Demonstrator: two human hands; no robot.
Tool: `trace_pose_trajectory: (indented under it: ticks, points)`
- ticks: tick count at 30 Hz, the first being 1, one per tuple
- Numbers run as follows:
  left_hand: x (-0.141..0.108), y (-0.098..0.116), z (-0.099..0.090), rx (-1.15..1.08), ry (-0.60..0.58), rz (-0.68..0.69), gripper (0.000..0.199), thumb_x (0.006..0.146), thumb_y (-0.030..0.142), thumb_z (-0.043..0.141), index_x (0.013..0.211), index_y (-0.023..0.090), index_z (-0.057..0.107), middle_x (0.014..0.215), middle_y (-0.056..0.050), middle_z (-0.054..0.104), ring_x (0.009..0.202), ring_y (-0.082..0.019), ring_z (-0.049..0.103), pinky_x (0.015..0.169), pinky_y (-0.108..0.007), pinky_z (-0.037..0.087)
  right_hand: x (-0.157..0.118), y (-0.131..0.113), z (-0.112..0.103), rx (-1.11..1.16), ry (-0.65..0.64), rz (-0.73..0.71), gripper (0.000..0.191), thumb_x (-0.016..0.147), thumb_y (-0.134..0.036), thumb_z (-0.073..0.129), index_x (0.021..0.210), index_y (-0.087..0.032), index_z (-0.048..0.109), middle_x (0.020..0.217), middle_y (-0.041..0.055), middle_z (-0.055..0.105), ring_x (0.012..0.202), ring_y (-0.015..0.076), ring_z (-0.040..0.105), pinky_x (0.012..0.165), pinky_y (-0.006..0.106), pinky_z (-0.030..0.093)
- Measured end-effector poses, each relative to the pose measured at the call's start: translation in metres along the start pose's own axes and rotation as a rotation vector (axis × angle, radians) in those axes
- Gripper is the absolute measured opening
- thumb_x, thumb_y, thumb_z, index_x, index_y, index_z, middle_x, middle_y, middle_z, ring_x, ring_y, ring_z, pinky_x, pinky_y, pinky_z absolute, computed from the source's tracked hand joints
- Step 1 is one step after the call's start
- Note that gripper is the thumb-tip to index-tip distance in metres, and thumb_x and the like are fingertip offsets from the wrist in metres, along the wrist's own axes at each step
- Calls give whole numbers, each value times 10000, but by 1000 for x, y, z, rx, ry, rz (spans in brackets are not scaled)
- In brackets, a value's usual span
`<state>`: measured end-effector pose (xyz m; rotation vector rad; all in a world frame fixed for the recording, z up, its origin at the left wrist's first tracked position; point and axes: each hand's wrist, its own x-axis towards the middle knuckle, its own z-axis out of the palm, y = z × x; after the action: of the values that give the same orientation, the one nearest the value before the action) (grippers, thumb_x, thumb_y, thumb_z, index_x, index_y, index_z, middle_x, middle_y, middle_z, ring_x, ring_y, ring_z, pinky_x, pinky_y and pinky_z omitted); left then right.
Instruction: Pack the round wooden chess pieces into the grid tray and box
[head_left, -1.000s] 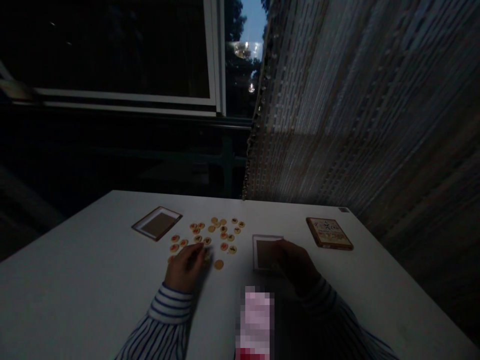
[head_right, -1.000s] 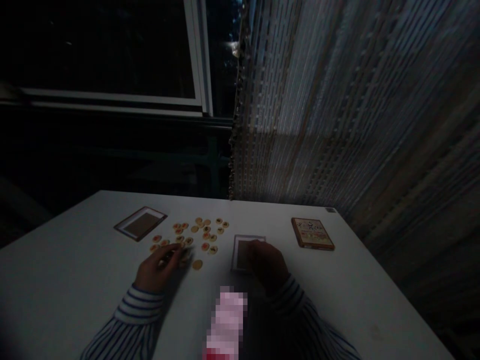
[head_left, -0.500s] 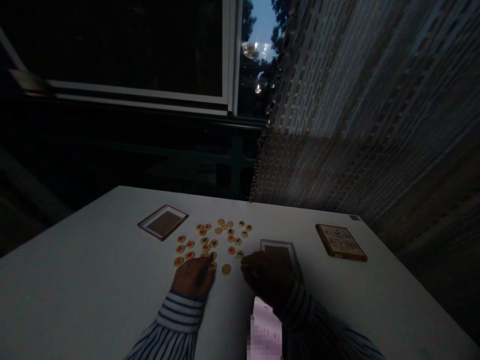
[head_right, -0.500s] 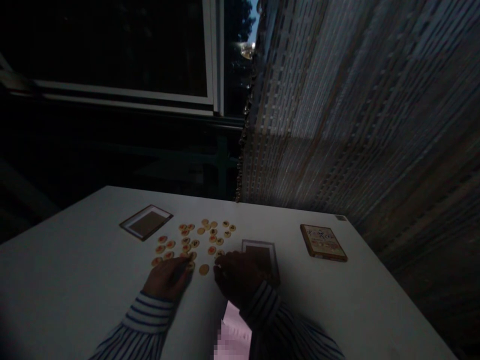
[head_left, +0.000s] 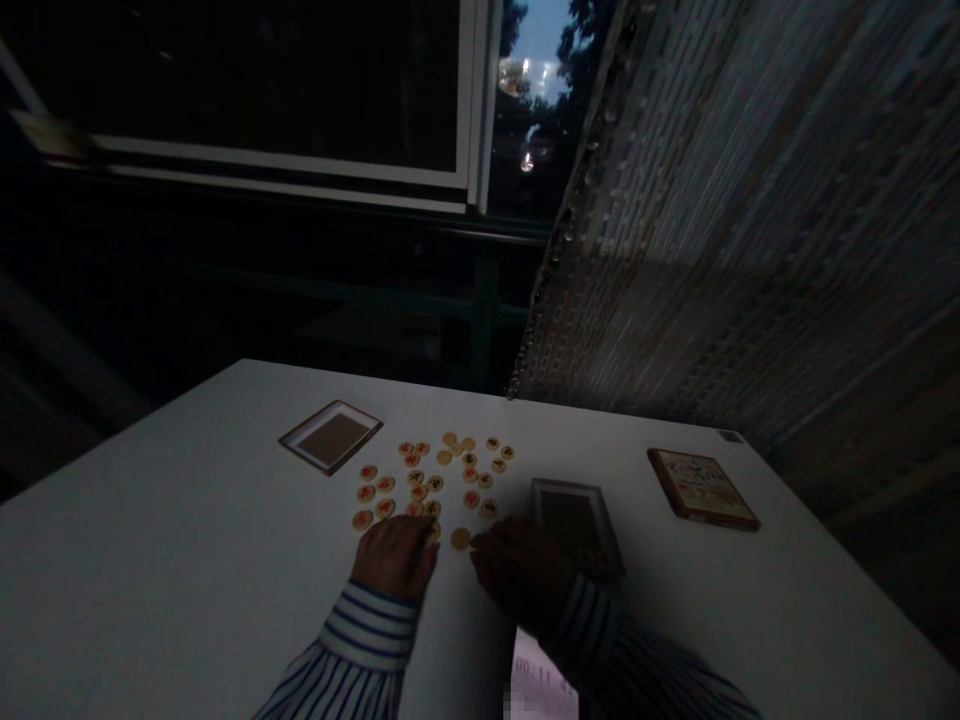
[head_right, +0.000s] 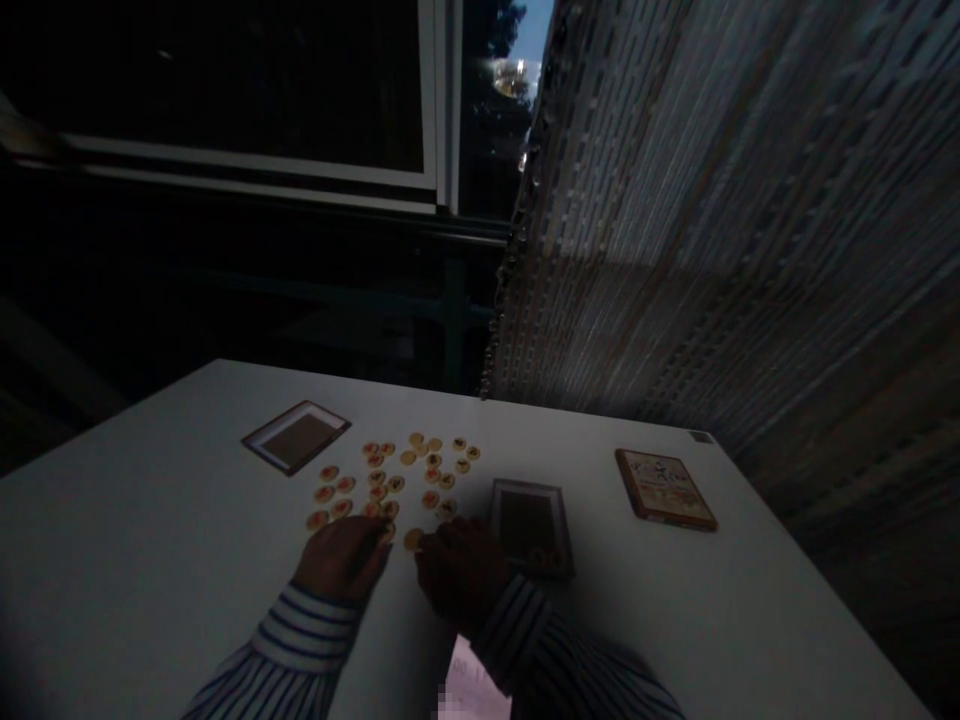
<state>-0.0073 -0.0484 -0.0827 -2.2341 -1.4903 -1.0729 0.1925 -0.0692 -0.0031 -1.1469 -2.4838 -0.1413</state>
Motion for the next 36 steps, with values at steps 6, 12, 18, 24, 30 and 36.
trace_pose_trajectory:
  ticks: [6, 12, 18, 24, 30, 36]
  points:
    - [1, -1, -1, 20, -56, -4, 230, 738, 333, 480, 897, 203, 583, 821, -52, 658, 779, -212, 578, 713, -363, 429, -1, -1, -2, 21, -43, -10, 171, 825, -230, 400, 810, -191, 565, 684, 24, 563, 700, 136, 491, 648, 276, 311]
    - [4, 3, -6, 49, -52, -12, 225, 735, 338, 492, 884, 205, 596, 806, -50, 661, 777, -214, 574, 749, -379, 415, 0, 0, -3, 27, -68, 1, 178, 827, -221, 392, 800, -187, 565, 694, 27, 563, 710, 141, 490, 666, 286, 311]
    - [6, 5, -9, 49, -88, -30, 212, 735, 319, 495, 872, 200, 604, 819, -49, 665, 793, -223, 571, 757, -390, 410, -1, 1, -2, 34, -91, 3, 175, 827, -235, 397, 793, -187, 563, 698, 30, 564, 709, 143, 487, 668, 285, 311]
    - [6, 6, -9, 52, -88, -28, 211, 734, 308, 501, 884, 202, 605, 829, -50, 664, 802, -228, 566, 763, -398, 406, 0, 1, -2, 35, -92, 7, 168, 825, -222, 396, 819, -197, 561, 704, 22, 574, 713, 142, 493, 680, 282, 320]
    - [4, 4, -6, 47, -60, -25, 210, 730, 314, 506, 885, 205, 598, 818, -44, 662, 793, -218, 573, 777, -390, 406, 0, 0, -6, 41, -85, 16, 172, 820, -215, 406, 791, -183, 572, 694, 33, 571, 711, 140, 498, 667, 278, 320]
    - [7, 7, -9, 23, -48, -33, 238, 735, 340, 490, 895, 196, 591, 798, -62, 645, 773, -212, 580, 749, -375, 421, -1, 1, -3, 37, -78, 23, 172, 825, -224, 398, 809, -194, 567, 698, 25, 572, 719, 143, 498, 682, 283, 318]
